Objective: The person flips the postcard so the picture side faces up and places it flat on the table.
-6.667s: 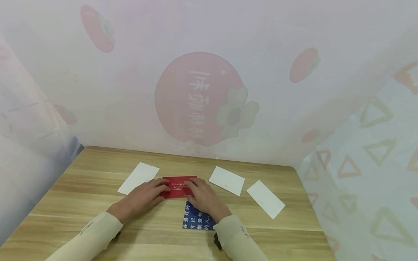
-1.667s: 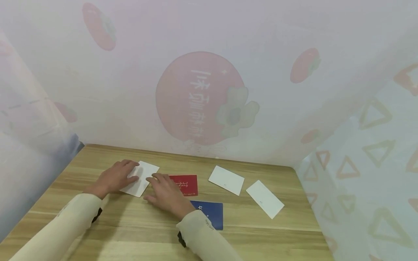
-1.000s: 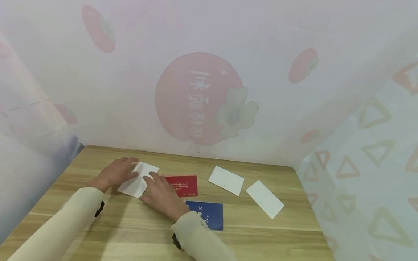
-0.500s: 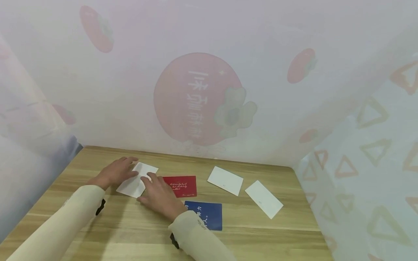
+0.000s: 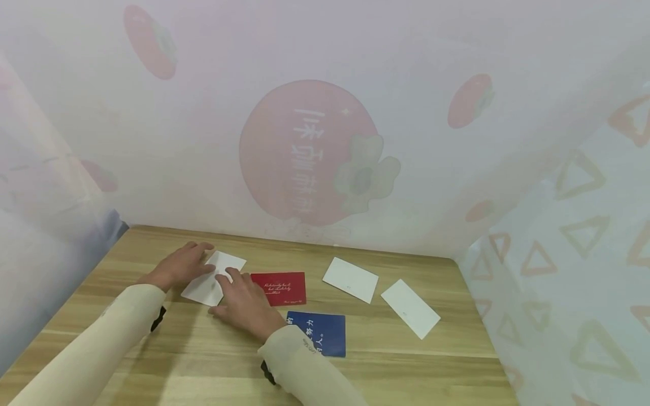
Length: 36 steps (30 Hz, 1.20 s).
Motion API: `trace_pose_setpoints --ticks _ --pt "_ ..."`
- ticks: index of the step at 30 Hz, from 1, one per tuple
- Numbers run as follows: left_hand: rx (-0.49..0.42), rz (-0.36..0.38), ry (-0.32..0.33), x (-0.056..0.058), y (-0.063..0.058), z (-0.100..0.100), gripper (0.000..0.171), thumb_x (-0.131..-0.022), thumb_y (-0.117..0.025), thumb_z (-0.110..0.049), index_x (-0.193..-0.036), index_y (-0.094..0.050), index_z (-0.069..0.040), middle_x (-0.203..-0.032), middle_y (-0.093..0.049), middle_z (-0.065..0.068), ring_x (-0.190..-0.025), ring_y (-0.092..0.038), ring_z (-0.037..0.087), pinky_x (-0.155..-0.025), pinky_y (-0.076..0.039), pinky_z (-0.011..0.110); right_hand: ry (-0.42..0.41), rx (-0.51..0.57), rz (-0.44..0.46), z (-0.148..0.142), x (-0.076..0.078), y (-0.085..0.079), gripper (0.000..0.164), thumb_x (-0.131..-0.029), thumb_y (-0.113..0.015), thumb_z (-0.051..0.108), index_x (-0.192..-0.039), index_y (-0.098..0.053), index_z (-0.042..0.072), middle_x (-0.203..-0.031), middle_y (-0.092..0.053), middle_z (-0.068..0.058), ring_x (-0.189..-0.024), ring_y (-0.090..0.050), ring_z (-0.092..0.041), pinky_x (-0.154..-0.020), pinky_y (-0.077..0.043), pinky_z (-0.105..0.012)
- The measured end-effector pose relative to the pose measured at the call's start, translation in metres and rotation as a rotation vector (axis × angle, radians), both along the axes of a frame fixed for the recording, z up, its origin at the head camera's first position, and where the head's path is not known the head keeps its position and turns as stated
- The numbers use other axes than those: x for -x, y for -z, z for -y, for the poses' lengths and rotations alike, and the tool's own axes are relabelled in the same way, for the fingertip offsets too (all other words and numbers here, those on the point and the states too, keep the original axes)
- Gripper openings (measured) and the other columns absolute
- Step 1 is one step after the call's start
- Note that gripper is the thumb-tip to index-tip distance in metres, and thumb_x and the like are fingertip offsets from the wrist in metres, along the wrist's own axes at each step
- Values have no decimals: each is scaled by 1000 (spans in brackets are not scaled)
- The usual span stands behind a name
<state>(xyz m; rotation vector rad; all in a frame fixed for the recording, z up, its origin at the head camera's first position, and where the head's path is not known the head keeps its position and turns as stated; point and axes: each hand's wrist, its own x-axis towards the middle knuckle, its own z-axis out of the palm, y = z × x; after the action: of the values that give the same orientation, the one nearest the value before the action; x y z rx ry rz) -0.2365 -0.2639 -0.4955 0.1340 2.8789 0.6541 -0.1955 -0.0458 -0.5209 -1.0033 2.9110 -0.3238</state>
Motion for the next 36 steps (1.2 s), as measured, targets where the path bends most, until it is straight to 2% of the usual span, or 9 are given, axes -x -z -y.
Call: trace_pose_setpoints --ticks 9,16,24,29,36 --pt "8 13 -4 -1 -3 -3 64 -107 -68 -29 -157 -46 3 -151 -49 39 -133 -56 57 -99 -53 71 -29 -30 -14 2 -2 6 75 -99 -72 62 -163 -50 30 -170 -47 3 -146 -57 -21 -110 -59 -40" --pt "4 26 -10 2 0 -6 63 -106 -69 -28 -156 -47 4 -144 -54 37 -128 -59 54 -98 -55 69 -40 -92 -46 5 -4 10 75 -98 -70 66 -161 -52 32 -171 -45 4 -147 -56 -21 -108 -59 -39" --pt "1 29 -47 5 8 -9 62 -105 -69 -24 -154 -48 7 -149 -50 42 -134 -54 60 -105 -51 71 -71 -147 -94 4 -4 14 67 -101 -66 68 -157 -57 32 -167 -51 4 -145 -58 -20 -111 -57 -38" --pt "-10 40 -62 8 9 -11 61 -105 -68 -24 -154 -48 7 -148 -51 42 -130 -58 58 -104 -52 69 -86 -171 -118 3 -5 14 57 -103 -62 68 -148 -66 34 -161 -57 7 -143 -59 -17 -111 -56 -37" --pt "-36 59 -78 8 8 -12 58 -105 -65 -22 -152 -48 9 -144 -54 40 -123 -62 53 -104 -53 67 -94 -168 -128 3 -5 16 55 -104 -61 68 -147 -67 34 -159 -58 7 -142 -59 -16 -111 -56 -36"
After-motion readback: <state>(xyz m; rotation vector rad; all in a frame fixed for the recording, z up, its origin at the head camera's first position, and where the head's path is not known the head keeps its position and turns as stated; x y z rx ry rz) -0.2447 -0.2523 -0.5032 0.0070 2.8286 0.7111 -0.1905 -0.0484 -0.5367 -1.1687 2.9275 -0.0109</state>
